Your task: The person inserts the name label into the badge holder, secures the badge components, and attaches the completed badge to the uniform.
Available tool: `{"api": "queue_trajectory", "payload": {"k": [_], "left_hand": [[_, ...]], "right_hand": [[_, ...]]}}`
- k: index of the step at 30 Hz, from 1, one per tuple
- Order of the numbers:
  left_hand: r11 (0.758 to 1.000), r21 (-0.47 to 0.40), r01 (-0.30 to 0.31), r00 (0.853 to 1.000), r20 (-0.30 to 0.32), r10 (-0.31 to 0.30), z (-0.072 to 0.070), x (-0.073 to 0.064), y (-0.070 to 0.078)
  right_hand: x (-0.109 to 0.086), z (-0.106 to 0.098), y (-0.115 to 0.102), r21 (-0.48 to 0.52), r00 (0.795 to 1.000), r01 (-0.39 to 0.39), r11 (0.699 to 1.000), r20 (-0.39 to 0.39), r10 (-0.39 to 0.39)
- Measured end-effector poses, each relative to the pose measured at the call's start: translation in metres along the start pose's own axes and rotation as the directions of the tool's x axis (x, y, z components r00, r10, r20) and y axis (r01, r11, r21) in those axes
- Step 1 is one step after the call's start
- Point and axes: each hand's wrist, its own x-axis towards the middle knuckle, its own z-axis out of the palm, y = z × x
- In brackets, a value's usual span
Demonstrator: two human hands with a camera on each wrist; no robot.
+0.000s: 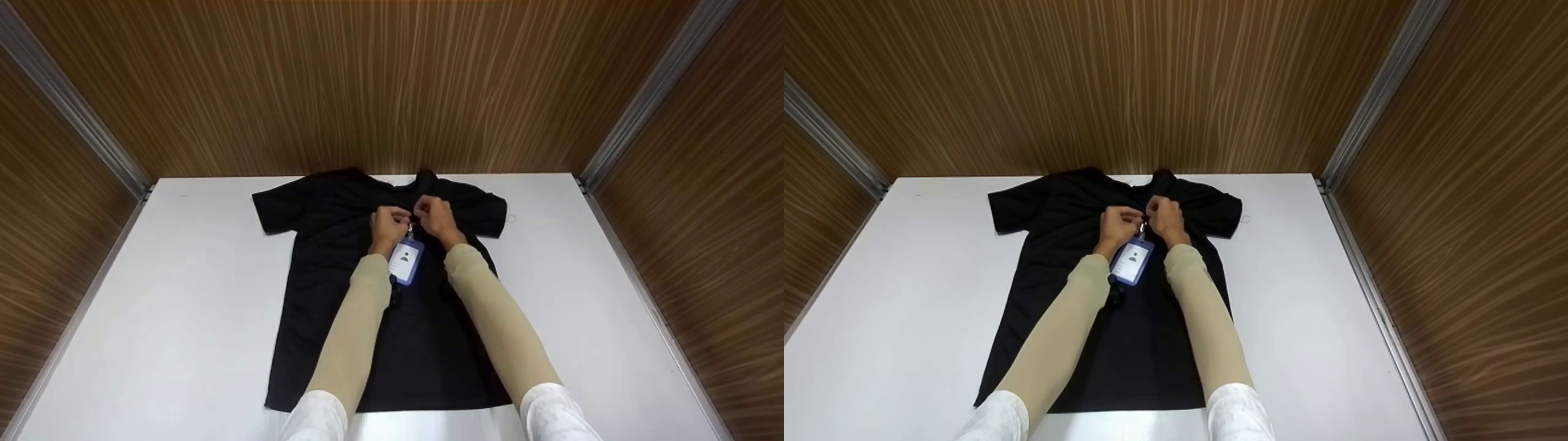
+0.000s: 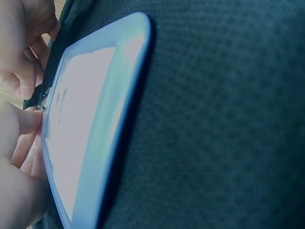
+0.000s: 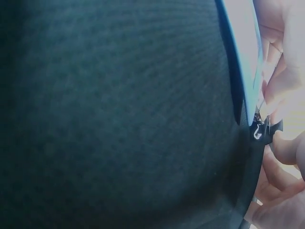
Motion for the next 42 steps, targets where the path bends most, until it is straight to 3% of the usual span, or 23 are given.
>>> {"api": "queue_trajectory", "payload": {"k": [9, 13, 24, 33, 42], "left_hand": [[1.0, 0.0, 0.018, 0.999, -0.028, -0.018, 0.0, 0.0, -0.003], [0.999, -0.035, -0.006, 1.0, -0.023, 0.005, -0.001, 0.0, -0.004], [0.997, -0.057, -0.056, 0.997, 0.048, 0.059, -0.003, 0.0, -0.007], [0.991, -0.124, -0.042, 0.999, 0.027, 0.046, -0.002, -0.001, -0.007], [0.987, -0.163, 0.005, 0.999, 0.04, 0.001, -0.004, 0.001, -0.007]], "right_hand": [[-0.001, 0.005, -0.005, 0.017, 1.0, 0.007, 1.0, 0.007, -0.007], [-0.001, 0.006, -0.005, 0.04, 1.0, -0.011, 0.999, -0.008, 0.012], [-0.001, -0.002, 0.005, 0.234, 0.996, -0.092, 0.968, 0.024, 0.089], [-0.001, -0.006, 0.011, 0.059, 0.993, -0.098, 0.993, 0.071, 0.094], [-0.001, -0.01, 0.012, 0.016, 0.984, -0.078, 0.997, 0.161, 0.075]]}}
